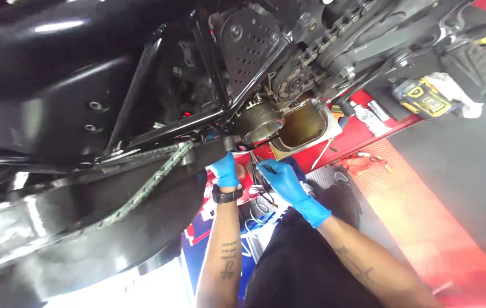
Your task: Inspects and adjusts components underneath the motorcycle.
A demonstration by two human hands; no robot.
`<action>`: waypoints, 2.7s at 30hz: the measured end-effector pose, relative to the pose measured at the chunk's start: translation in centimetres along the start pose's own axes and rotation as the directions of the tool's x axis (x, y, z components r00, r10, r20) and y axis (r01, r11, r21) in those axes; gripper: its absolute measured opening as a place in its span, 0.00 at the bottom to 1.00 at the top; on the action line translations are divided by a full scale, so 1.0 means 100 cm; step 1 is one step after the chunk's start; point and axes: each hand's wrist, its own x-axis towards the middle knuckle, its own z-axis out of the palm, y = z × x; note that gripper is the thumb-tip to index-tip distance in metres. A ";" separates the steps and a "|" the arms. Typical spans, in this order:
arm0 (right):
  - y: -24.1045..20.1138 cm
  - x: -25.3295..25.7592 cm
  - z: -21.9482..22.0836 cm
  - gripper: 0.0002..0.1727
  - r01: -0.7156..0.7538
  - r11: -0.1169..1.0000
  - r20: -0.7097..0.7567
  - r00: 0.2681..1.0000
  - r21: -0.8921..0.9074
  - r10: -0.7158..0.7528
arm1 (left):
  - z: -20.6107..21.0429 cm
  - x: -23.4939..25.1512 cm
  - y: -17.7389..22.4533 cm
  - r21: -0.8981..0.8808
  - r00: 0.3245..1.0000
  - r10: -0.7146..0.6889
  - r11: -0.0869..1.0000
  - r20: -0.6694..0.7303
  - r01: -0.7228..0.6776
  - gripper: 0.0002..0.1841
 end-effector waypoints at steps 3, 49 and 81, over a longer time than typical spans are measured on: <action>-0.003 0.000 0.000 0.13 -0.003 1.000 0.024 1.000 -0.019 0.004 | 0.003 0.001 0.010 0.099 1.000 -0.003 0.995 -0.029 0.006 0.17; -0.145 0.064 0.039 0.23 -0.017 0.448 0.009 0.998 -0.894 0.056 | 0.033 -0.006 -0.014 -0.738 0.822 -0.408 0.389 0.398 0.551 0.14; -0.160 0.073 0.048 0.23 -0.014 0.302 0.036 0.986 -0.953 0.160 | 0.041 -0.007 0.004 -0.792 0.655 -0.445 -0.371 0.611 0.486 0.11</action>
